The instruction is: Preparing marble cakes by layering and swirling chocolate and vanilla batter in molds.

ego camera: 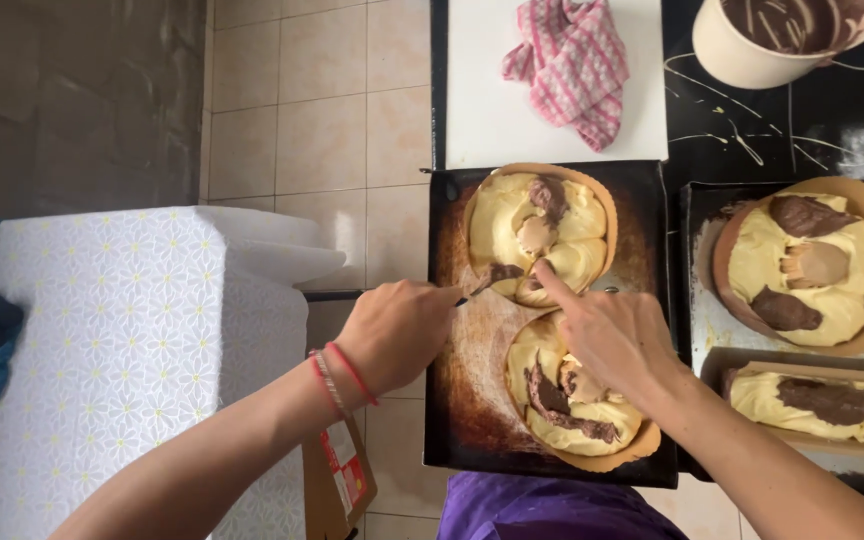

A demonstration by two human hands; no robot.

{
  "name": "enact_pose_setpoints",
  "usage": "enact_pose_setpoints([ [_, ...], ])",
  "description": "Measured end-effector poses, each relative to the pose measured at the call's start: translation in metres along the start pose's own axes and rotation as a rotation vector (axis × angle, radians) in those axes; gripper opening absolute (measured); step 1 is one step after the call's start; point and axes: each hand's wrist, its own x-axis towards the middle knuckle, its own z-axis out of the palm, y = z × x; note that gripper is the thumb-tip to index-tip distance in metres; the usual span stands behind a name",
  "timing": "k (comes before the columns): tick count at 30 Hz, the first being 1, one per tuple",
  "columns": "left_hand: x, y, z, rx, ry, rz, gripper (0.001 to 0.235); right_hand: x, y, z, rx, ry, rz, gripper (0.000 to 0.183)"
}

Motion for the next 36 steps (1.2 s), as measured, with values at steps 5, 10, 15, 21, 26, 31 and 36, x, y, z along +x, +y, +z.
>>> enact_pose_setpoints([
  [5,0.004,0.01,0.004,0.143,-0.001,0.003,0.017,0.0,-0.006,-0.005,0.049,-0.048,0.064,0.072],
  [10,0.005,0.008,0.003,0.145,0.033,0.078,0.027,-0.003,-0.019,-0.01,0.11,0.105,-0.121,0.084],
  [15,-0.009,0.006,-0.004,0.169,-0.041,0.05,0.027,0.005,-0.012,-0.013,0.01,-0.067,-0.065,0.086],
  [21,-0.041,0.003,0.0,0.064,0.144,-0.006,0.034,0.017,-0.001,-0.035,0.211,-0.356,0.184,0.08],
  [26,-0.055,0.014,0.037,0.128,0.186,0.067,0.038,0.019,-0.011,-0.049,0.619,-0.482,0.307,0.095],
  [31,-0.037,0.018,0.043,0.215,0.287,0.254,0.039,0.027,-0.023,-0.068,0.496,-0.624,0.248,0.094],
  [36,-0.016,0.004,0.032,0.298,0.165,0.228,0.041,0.028,-0.025,-0.072,0.402,-0.592,0.236,0.095],
])
